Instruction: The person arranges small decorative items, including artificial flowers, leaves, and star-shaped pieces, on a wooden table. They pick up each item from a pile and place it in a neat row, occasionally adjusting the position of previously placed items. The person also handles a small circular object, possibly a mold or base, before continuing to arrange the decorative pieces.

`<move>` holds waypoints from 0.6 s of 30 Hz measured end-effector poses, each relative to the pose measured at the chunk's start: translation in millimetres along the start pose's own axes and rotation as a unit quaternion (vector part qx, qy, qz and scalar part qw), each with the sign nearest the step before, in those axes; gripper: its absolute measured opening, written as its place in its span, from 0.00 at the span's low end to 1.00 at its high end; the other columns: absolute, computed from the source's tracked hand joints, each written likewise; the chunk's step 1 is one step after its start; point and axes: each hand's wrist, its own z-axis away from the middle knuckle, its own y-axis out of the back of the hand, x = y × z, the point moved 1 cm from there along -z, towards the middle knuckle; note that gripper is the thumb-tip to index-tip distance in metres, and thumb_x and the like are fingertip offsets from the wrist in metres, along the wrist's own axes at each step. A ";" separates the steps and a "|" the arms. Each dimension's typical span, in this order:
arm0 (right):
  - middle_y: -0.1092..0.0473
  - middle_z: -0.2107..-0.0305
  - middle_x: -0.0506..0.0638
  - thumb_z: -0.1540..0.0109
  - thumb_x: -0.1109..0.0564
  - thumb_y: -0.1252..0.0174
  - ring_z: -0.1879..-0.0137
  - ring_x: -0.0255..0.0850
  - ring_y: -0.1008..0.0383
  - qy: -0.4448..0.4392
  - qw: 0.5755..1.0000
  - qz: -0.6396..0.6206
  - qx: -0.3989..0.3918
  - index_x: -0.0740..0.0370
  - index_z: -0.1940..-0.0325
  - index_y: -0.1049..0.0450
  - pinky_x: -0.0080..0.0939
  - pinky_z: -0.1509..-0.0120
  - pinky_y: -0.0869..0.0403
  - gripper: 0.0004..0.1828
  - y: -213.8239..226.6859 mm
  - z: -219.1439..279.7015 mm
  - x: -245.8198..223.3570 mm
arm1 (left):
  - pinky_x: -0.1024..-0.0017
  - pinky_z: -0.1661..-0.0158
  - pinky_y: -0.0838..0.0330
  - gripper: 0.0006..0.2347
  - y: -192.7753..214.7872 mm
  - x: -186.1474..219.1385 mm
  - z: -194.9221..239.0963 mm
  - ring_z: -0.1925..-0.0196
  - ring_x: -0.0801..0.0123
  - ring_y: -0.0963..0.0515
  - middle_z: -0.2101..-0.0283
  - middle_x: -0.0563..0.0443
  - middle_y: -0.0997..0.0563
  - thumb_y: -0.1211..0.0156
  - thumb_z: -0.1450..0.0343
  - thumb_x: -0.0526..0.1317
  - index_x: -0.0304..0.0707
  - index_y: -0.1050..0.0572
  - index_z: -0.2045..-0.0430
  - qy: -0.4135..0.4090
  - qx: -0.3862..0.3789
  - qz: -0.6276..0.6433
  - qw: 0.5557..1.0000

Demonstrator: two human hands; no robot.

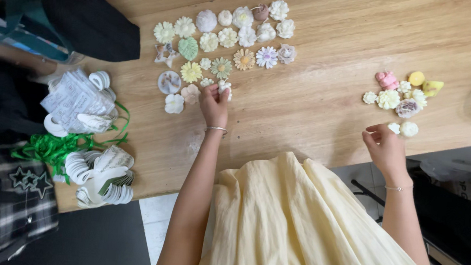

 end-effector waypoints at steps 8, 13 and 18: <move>0.22 0.66 0.56 0.40 0.51 0.34 0.58 0.51 0.21 -0.124 0.986 0.059 0.091 0.61 0.46 0.22 0.50 0.52 0.24 0.20 25.5 -5.3 68.7 | 0.64 0.57 0.26 0.12 13.3 11.4 0.9 0.60 0.60 0.22 0.64 0.46 0.20 0.30 0.29 0.37 0.31 0.25 0.57 -0.096 -0.007 -0.132 0.987; 0.23 0.68 0.55 0.43 0.50 0.32 0.59 0.53 0.21 -0.151 0.983 0.087 0.061 0.53 0.40 0.25 0.53 0.55 0.25 0.27 17.6 -12.5 68.5 | 0.65 0.56 0.24 0.18 17.1 24.1 9.8 0.59 0.61 0.23 0.57 0.43 0.25 0.33 0.28 0.39 0.31 0.29 0.47 -0.050 -0.015 -0.131 0.990; 0.23 0.67 0.56 0.42 0.49 0.30 0.59 0.54 0.22 -0.104 0.980 0.142 0.090 0.54 0.43 0.24 0.54 0.57 0.26 0.24 7.6 -16.5 58.8 | 0.63 0.53 0.26 0.20 27.3 37.1 48.7 0.55 0.59 0.24 0.53 0.41 0.27 0.33 0.27 0.40 0.29 0.32 0.45 -0.056 -0.029 -0.170 0.983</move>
